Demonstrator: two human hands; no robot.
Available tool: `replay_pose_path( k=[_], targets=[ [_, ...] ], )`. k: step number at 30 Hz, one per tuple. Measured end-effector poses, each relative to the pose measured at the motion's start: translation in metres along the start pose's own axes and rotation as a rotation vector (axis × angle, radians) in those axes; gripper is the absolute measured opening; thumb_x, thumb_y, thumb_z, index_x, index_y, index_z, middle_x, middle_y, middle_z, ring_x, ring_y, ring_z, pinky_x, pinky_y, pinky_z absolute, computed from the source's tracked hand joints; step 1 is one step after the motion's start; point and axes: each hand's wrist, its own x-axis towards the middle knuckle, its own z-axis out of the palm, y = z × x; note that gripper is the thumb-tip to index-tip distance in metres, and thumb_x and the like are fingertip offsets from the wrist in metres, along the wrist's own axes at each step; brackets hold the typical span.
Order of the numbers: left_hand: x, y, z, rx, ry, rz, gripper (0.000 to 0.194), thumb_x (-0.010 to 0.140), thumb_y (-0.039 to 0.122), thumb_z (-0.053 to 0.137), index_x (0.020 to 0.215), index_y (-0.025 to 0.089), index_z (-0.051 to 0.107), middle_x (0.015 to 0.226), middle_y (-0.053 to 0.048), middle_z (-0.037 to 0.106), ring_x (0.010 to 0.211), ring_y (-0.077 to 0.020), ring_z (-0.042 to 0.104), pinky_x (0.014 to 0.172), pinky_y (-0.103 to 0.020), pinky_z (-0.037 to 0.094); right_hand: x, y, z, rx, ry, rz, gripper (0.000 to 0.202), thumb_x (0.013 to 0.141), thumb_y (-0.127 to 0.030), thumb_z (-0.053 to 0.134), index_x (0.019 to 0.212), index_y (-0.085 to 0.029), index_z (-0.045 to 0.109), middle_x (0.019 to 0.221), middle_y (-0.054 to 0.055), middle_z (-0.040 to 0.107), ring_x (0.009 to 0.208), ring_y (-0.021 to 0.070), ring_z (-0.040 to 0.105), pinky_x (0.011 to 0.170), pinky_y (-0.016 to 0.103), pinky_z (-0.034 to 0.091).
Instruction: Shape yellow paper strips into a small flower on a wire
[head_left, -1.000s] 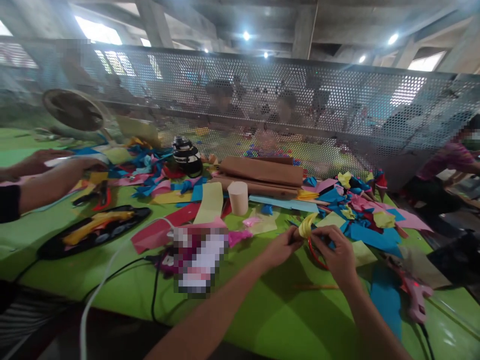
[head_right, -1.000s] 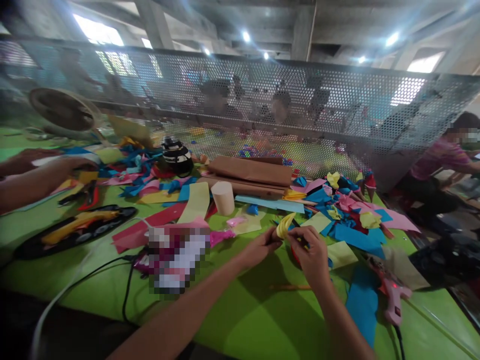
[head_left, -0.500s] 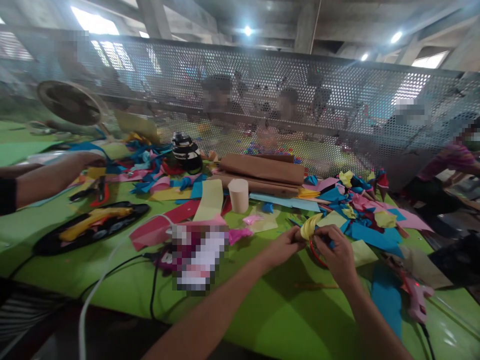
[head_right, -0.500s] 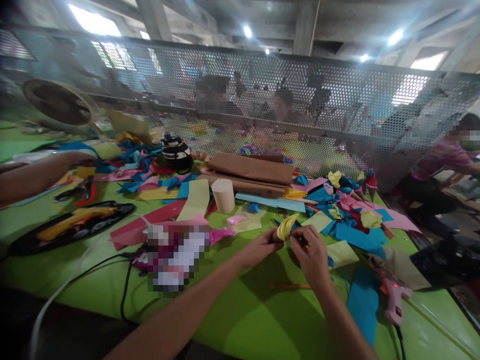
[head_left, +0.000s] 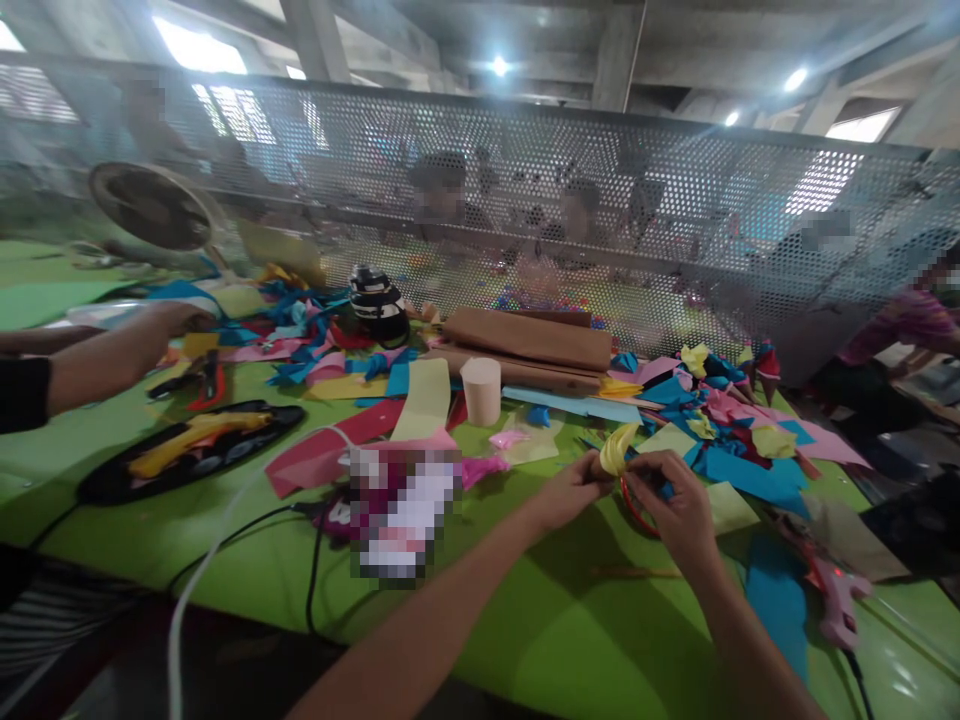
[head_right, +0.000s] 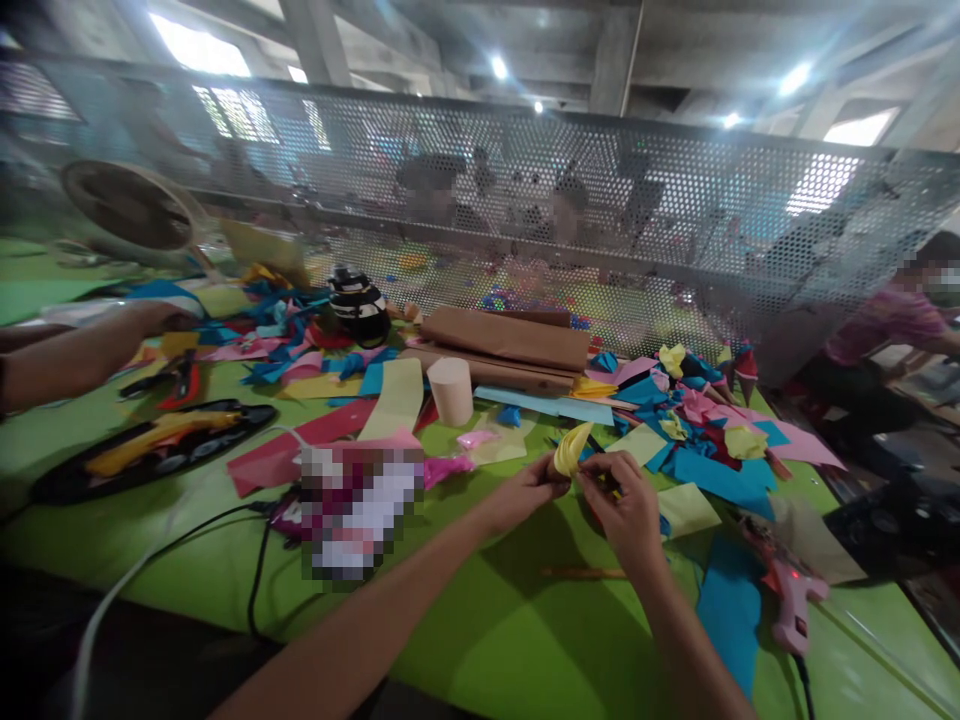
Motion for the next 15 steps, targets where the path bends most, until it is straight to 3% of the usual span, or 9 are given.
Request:
replay_pose_path(
  k=[10,15],
  targets=[
    [0.0000,-0.0019,-0.0005,0.049,-0.019,0.015,0.029,0.079,0.022,0.068,0.108,0.017,0.066,0.105,-0.003,0.067,0.101,-0.0201,0.056,0.100,-0.035,0.044,-0.0001,0.0061,0.0020,-0.033,-0.037,-0.009,0.005,0.091,-0.024,0.064,0.087,-0.024,0.066,0.087,0.005,0.066,0.080,0.0216,0.064,0.068,0.033,0.050],
    [-0.0028,0.0004,-0.0005,-0.077,0.020,-0.059,0.046,0.073,0.014,0.070,0.119,0.019,0.068,0.112,-0.003,0.070,0.106,-0.0215,0.059,0.104,-0.037,0.043,0.0020,0.0049,-0.0011,0.050,-0.034,0.026,0.003,0.090,-0.026,0.067,0.089,-0.024,0.069,0.089,0.005,0.068,0.082,0.0214,0.063,0.069,0.032,0.049]
  ],
)
